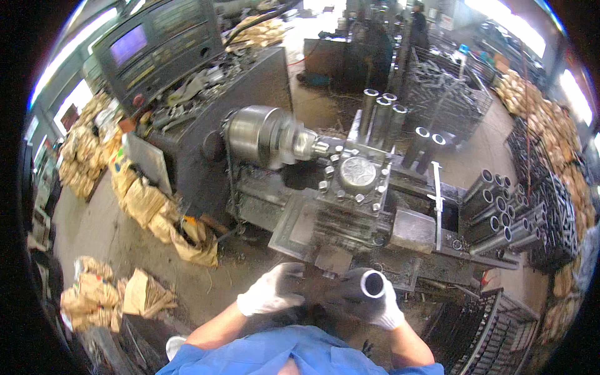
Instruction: The person operates a metal turning machine in a workshop, repeatedly loading cylindrical metal rods into the chuck, starting the machine, and removing the processed rods. The person places the finished rods into a nearby metal basket.
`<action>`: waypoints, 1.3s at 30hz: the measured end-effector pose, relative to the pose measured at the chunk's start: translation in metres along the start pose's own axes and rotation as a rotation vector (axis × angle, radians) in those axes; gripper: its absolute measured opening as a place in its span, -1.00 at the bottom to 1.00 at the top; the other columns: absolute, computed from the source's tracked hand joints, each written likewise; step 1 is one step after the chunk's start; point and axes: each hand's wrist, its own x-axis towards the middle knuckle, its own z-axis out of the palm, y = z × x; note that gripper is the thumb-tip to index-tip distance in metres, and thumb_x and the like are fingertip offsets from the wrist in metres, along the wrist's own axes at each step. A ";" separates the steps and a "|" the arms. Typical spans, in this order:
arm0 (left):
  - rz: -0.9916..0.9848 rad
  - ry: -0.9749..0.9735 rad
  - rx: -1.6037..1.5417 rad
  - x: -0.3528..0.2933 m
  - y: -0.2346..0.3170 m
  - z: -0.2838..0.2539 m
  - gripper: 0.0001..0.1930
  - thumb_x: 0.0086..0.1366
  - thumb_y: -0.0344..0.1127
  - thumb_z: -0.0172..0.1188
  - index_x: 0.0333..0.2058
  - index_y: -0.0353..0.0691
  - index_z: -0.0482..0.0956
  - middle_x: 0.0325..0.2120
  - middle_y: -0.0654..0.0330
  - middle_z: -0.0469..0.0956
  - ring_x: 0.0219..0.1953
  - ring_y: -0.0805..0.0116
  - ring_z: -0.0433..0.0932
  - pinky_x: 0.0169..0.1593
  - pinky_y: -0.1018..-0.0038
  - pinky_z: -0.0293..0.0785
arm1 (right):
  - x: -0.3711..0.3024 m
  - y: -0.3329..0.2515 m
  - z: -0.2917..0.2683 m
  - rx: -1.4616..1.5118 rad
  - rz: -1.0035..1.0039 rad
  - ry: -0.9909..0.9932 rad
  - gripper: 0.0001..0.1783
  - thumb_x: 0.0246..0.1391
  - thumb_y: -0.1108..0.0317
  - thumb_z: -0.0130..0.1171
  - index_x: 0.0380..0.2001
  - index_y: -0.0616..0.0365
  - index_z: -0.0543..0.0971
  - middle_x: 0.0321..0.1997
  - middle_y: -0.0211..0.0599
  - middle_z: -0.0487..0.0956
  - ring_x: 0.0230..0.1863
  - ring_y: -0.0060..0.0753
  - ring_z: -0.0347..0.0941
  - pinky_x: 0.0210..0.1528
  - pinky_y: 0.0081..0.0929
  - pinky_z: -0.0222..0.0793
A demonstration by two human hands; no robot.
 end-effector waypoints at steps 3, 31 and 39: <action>0.016 0.001 -0.046 -0.022 0.017 0.027 -0.13 0.08 -0.10 0.62 0.31 -0.28 0.42 0.06 -0.09 0.65 0.13 -0.04 0.66 0.21 0.18 0.59 | 0.039 -0.035 0.027 0.299 -0.191 -0.091 -0.62 -0.09 0.41 0.54 -0.10 0.01 0.84 0.02 -0.24 0.77 0.03 -0.14 0.66 0.14 -0.26 0.57; -1.551 2.816 -1.132 -0.662 -0.104 0.632 -0.40 0.25 -0.11 0.33 0.13 -0.47 0.59 -0.06 -0.20 0.71 -0.01 -0.14 0.68 0.13 0.12 0.56 | -0.104 -0.445 0.492 0.337 -1.073 -1.524 -0.43 -0.06 0.08 0.63 -0.01 0.06 0.67 -0.14 -0.18 0.76 -0.11 -0.22 0.72 -0.01 -0.27 0.62; -1.517 4.289 -0.691 -0.534 -0.078 0.677 -0.35 0.55 0.04 0.06 0.27 -0.50 0.48 0.23 -0.19 0.54 0.20 -0.14 0.56 0.27 0.15 0.49 | -0.219 -0.597 0.619 0.495 -1.374 -1.694 -0.50 -0.08 0.11 0.62 -0.11 0.07 0.67 -0.23 -0.17 0.76 -0.22 -0.13 0.73 -0.16 -0.26 0.63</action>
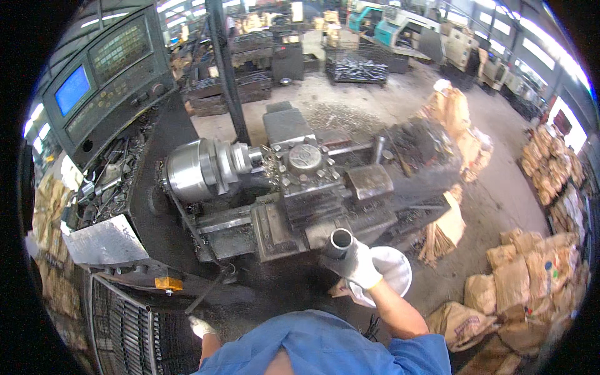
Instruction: The person operates a metal turning machine in a workshop, repeatedly loading cylindrical metal rods into the chuck, starting the machine, and removing the processed rods. The person places the finished rods into a nearby metal basket.
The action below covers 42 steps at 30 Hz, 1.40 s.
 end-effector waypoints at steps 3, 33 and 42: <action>0.275 0.238 0.201 -0.054 0.087 -0.015 -0.26 0.62 0.16 -0.06 0.28 -0.57 0.42 0.26 -0.41 0.46 0.28 -0.30 0.49 0.33 0.06 0.46 | 0.056 0.044 0.014 0.015 -0.161 0.036 -0.41 -0.12 0.10 0.65 -0.03 0.07 0.65 -0.21 -0.12 0.75 -0.18 -0.03 0.74 -0.13 -0.22 0.66; -0.054 -0.439 -0.368 -0.217 0.133 0.066 -0.60 0.42 -0.38 0.26 0.20 -0.27 0.54 -0.06 0.18 0.64 -0.13 0.28 0.59 -0.06 0.33 0.61 | 0.457 -0.043 0.137 -0.479 -0.139 -1.086 -0.52 0.12 0.00 0.48 -0.02 0.09 0.75 -0.18 -0.35 0.75 -0.21 -0.26 0.58 -0.12 -0.13 0.50; 0.011 -0.439 -0.328 -0.206 0.111 0.061 -0.73 0.40 -0.44 0.25 0.05 -0.31 0.60 -0.11 0.20 0.64 -0.10 0.30 0.57 0.09 0.37 0.51 | 0.455 -0.033 0.105 -0.049 -0.017 -0.910 -0.80 0.19 0.17 0.44 -0.16 -0.06 0.77 -0.26 -0.37 0.71 -0.33 -0.43 0.56 -0.35 -0.35 0.41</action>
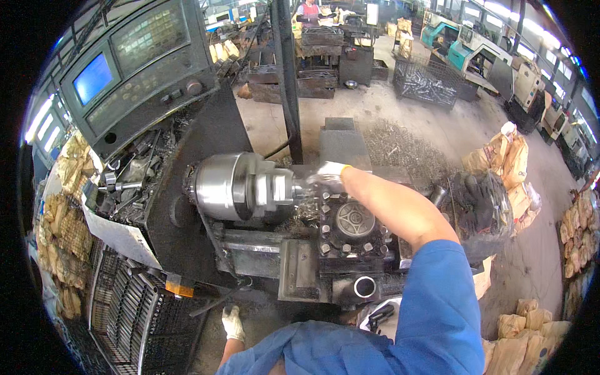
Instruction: The person operates a metal turning machine in a workshop, repeatedly loading cylindrical metal rods into the chuck, starting the machine, and removing the processed rods. The person places the finished rods into a nearby metal basket.
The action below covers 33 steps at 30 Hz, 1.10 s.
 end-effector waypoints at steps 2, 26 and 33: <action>-0.019 -0.048 0.026 -0.002 0.016 0.016 -0.74 0.40 -0.42 0.25 0.03 -0.31 0.60 -0.12 0.21 0.64 -0.11 0.30 0.57 0.09 0.37 0.51 | 0.001 -0.011 0.005 0.123 0.104 -0.010 -0.84 0.21 0.18 0.43 -0.22 -0.04 0.77 -0.31 -0.41 0.71 -0.42 -0.52 0.51 -0.44 -0.45 0.35; 0.437 -0.380 0.653 -0.040 0.102 0.108 -0.79 0.44 -0.31 0.26 -0.05 -0.29 0.60 -0.29 0.06 0.67 -0.32 0.22 0.61 -0.13 0.32 0.57 | -0.073 0.020 -0.084 0.385 -0.023 -0.138 -0.25 0.44 -0.18 0.00 0.39 0.21 0.45 0.47 -0.07 0.48 0.50 -0.15 0.37 0.52 -0.12 0.32; 0.980 -0.518 0.731 -0.064 0.193 0.184 -0.58 0.26 -0.36 0.36 0.08 -0.33 0.57 -0.01 -0.12 0.63 0.03 -0.13 0.63 0.12 0.13 0.54 | -0.002 0.000 -0.008 -0.472 -0.288 -0.220 -0.63 0.28 0.06 0.38 0.05 -0.04 0.76 0.25 -0.33 0.69 0.08 -0.26 0.65 0.16 -0.27 0.58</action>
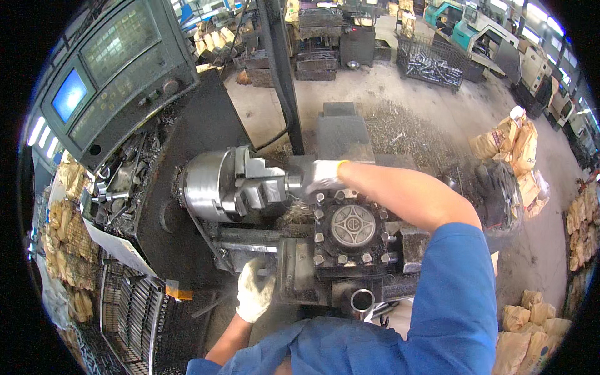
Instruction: The person operates a metal turning machine in a workshop, repeatedly loading cylindrical metal rods into the chuck, starting the machine, and removing the processed rods. The person places the finished rods into a nearby metal basket.
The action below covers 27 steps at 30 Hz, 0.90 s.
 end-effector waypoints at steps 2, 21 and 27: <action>0.092 0.077 0.069 0.003 0.000 -0.012 -0.47 0.17 -0.39 0.39 0.14 -0.34 0.56 0.04 -0.12 0.61 0.10 -0.12 0.61 0.21 0.13 0.50 | -0.030 0.043 -0.038 -0.278 -0.252 0.185 -0.69 0.27 0.16 0.36 0.02 -0.03 0.75 0.22 -0.29 0.70 0.10 -0.21 0.67 0.20 -0.28 0.61; 0.400 0.069 0.679 0.220 -0.032 -0.079 -0.11 0.12 -0.12 0.37 0.37 -0.46 0.31 0.35 -0.31 0.38 0.41 -0.34 0.33 0.52 -0.09 0.17 | -0.101 0.159 -0.101 -0.600 0.914 0.909 -0.49 0.00 0.37 0.34 0.07 0.24 0.59 0.01 0.14 0.68 -0.10 0.10 0.72 -0.09 0.04 0.64; 0.466 -0.053 0.635 0.244 -0.012 -0.076 -0.22 -0.03 -0.39 0.39 0.26 -0.36 0.46 0.26 -0.20 0.48 0.38 -0.19 0.39 0.49 -0.09 0.21 | -0.132 0.213 -0.072 -0.061 0.539 1.045 -0.48 0.03 0.42 0.27 0.12 0.31 0.62 -0.03 0.12 0.73 0.03 -0.07 0.69 0.07 -0.24 0.61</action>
